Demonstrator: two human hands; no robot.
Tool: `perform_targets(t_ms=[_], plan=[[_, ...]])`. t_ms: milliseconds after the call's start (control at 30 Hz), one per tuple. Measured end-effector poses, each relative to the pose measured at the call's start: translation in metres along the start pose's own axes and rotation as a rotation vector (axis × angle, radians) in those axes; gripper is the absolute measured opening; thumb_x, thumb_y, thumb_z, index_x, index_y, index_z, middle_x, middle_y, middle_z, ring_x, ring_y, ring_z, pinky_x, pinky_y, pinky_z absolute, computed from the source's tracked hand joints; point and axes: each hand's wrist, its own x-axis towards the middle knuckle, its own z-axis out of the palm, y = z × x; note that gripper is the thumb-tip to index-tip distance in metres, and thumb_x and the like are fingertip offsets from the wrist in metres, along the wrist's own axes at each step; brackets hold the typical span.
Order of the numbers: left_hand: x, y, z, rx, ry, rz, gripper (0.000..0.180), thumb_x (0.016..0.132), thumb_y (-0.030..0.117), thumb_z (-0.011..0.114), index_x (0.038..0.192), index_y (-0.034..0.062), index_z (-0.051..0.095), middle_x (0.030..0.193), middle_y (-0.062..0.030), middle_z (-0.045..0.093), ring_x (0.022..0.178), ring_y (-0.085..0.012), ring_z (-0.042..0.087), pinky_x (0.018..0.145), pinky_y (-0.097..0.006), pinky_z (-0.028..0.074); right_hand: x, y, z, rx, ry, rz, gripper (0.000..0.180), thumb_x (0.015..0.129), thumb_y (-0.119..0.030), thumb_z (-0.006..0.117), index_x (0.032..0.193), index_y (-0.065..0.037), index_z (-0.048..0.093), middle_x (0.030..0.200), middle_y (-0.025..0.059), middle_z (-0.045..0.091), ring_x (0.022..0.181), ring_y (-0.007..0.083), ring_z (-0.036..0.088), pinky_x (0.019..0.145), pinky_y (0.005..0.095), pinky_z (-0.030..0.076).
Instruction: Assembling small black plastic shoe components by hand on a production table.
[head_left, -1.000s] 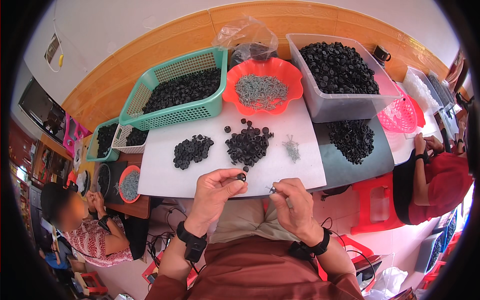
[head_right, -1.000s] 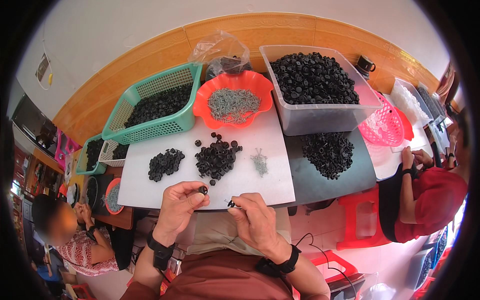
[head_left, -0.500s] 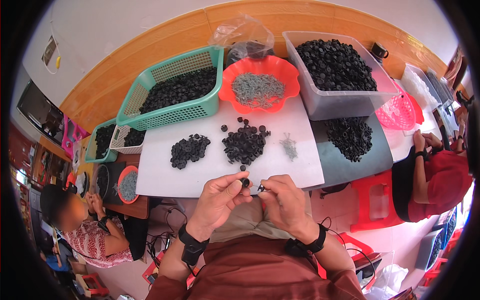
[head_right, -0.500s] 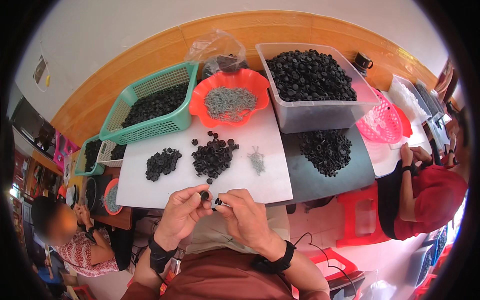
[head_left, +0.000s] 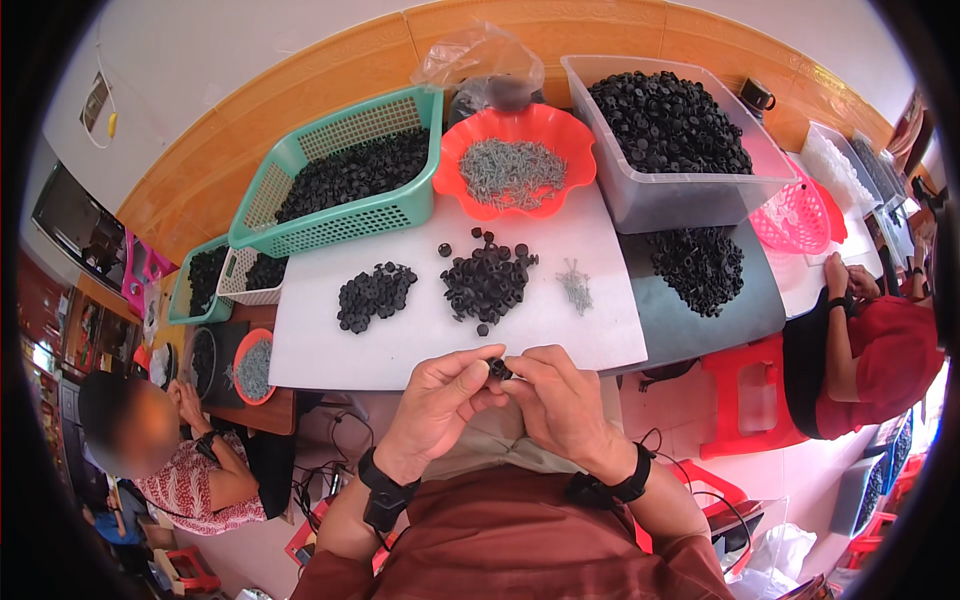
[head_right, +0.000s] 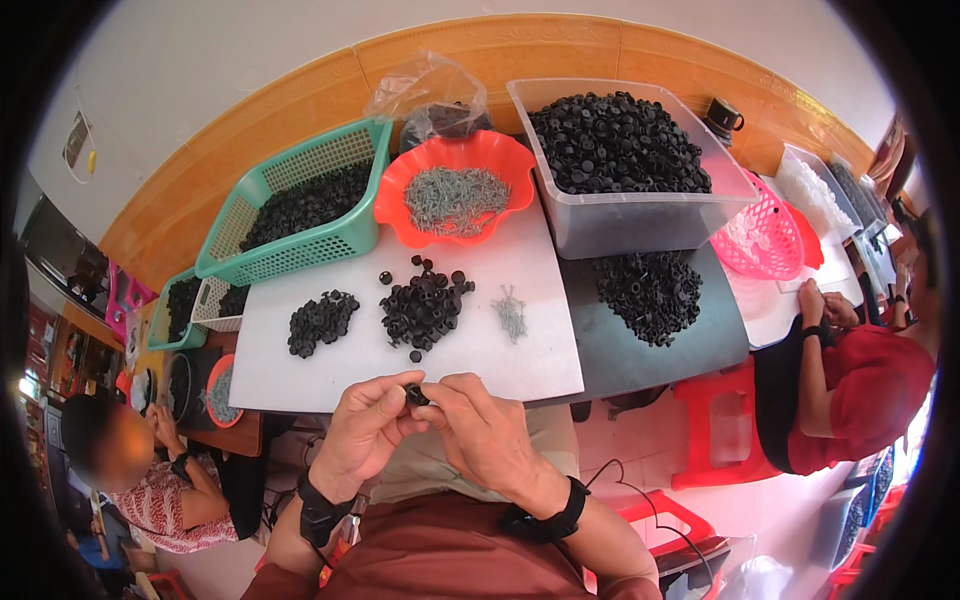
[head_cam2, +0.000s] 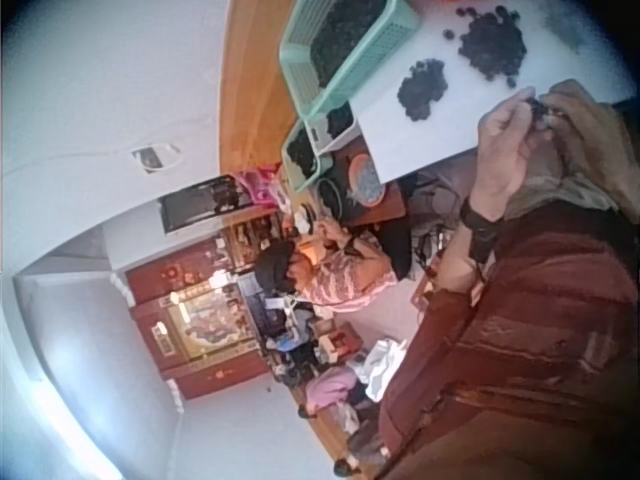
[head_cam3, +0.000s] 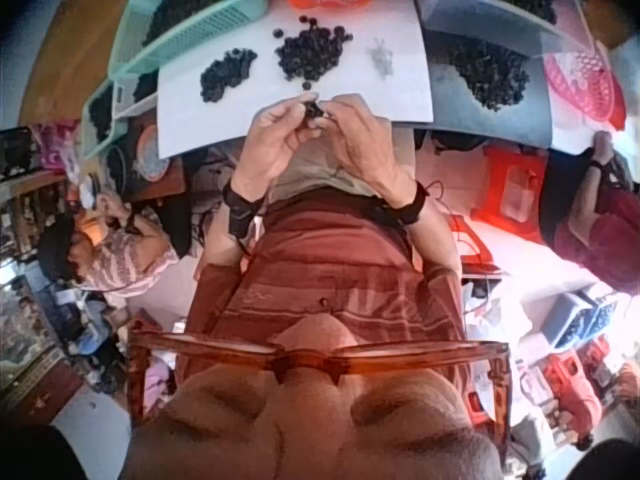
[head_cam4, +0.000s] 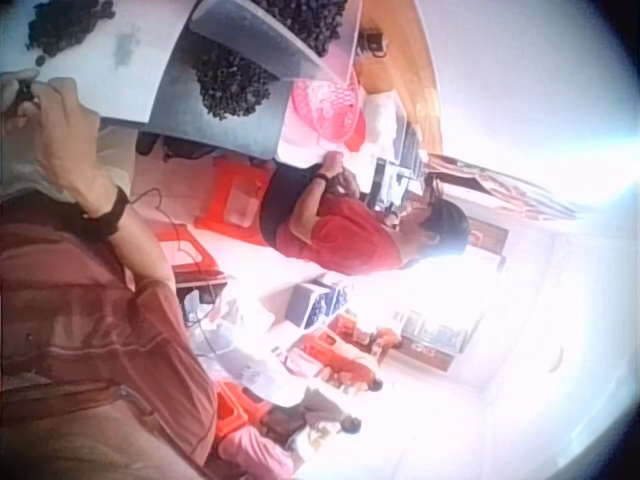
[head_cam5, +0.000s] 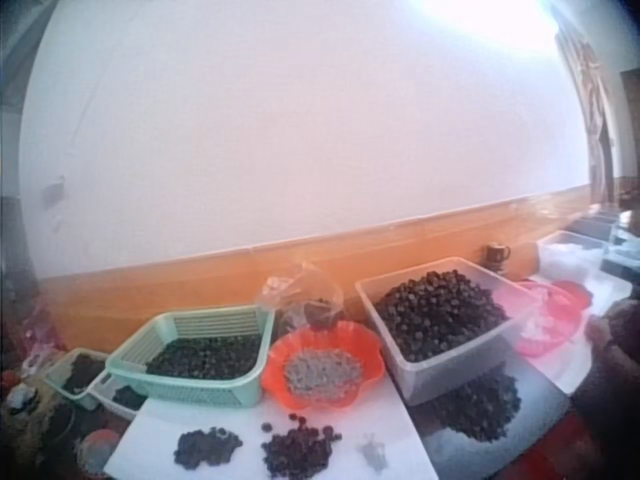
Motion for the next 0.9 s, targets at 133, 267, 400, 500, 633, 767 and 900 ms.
perform_targets(t_ms=[133, 267, 400, 500, 633, 767, 900], plan=[[0.000, 0.000, 0.002, 0.016, 0.003, 0.000, 0.038, 0.104, 0.015, 0.063, 0.136, -0.0037, 0.061, 0.112, -0.0079, 0.071, 0.096, -0.0133, 0.069, 0.088, -0.032, 0.061, -0.002, 0.003, 0.000, -0.034, -0.018, -0.017, 0.032, 0.086, -0.005, 0.077, 0.114, -0.004, 0.064, 0.098, 0.0091, 0.064, 0.067, 0.0258, 0.068, 0.054, 0.0360, 0.055], [-0.001, -0.002, 0.005, 0.048, 0.023, 0.011, 0.037, 0.104, 0.013, 0.063, 0.137, -0.0033, 0.061, 0.112, -0.0079, 0.071, 0.097, -0.0132, 0.069, 0.088, -0.031, 0.062, -0.003, 0.004, -0.001, -0.031, -0.026, -0.008, 0.031, 0.085, -0.006, 0.078, 0.114, -0.004, 0.065, 0.098, 0.0090, 0.064, 0.067, 0.0258, 0.068, 0.053, 0.0359, 0.054], [-0.002, -0.003, 0.010, 0.080, 0.055, 0.023, 0.034, 0.103, 0.011, 0.063, 0.134, -0.0031, 0.063, 0.113, -0.0085, 0.072, 0.097, -0.0136, 0.069, 0.087, -0.031, 0.062, -0.007, 0.006, 0.000, -0.016, 0.021, -0.016, 0.035, 0.083, -0.003, 0.079, 0.116, -0.004, 0.067, 0.097, 0.0089, 0.064, 0.067, 0.0259, 0.068, 0.054, 0.0358, 0.055], [-0.001, -0.008, 0.010, 0.066, 0.052, 0.067, 0.031, 0.102, 0.010, 0.065, 0.130, -0.0031, 0.065, 0.112, -0.0094, 0.072, 0.095, -0.0142, 0.070, 0.087, -0.031, 0.062, -0.008, 0.007, 0.001, 0.009, 0.051, -0.030, 0.038, 0.082, 0.001, 0.079, 0.118, -0.004, 0.067, 0.097, 0.0092, 0.064, 0.067, 0.0253, 0.068, 0.054, 0.0351, 0.055], [-0.001, -0.010, 0.009, 0.070, 0.071, 0.070, 0.028, 0.102, 0.010, 0.066, 0.127, -0.0033, 0.067, 0.111, -0.0102, 0.073, 0.092, -0.0147, 0.071, 0.085, -0.031, 0.062, -0.007, 0.006, -0.001, 0.024, 0.079, -0.054, 0.041, 0.081, 0.003, 0.079, 0.120, -0.002, 0.067, 0.095, 0.0101, 0.066, 0.068, 0.0242, 0.069, 0.054, 0.0339, 0.055], [-0.002, -0.014, 0.010, 0.067, 0.084, 0.079, 0.029, 0.101, 0.010, 0.067, 0.127, -0.0034, 0.067, 0.110, -0.0107, 0.074, 0.091, -0.0152, 0.072, 0.084, -0.030, 0.062, -0.009, 0.008, 0.000, 0.027, 0.087, -0.060, 0.041, 0.081, 0.004, 0.079, 0.120, -0.002, 0.067, 0.095, 0.0102, 0.066, 0.067, 0.0241, 0.069, 0.053, 0.0338, 0.055], [-0.002, -0.016, 0.013, 0.069, 0.100, 0.080, 0.030, 0.101, 0.011, 0.067, 0.127, -0.0036, 0.067, 0.111, -0.0114, 0.074, 0.091, -0.0153, 0.071, 0.083, -0.030, 0.062, -0.010, 0.009, -0.001, 0.020, 0.103, -0.095, 0.043, 0.080, 0.004, 0.078, 0.122, -0.002, 0.067, 0.096, 0.0106, 0.067, 0.069, 0.0244, 0.070, 0.054, 0.0335, 0.056]])
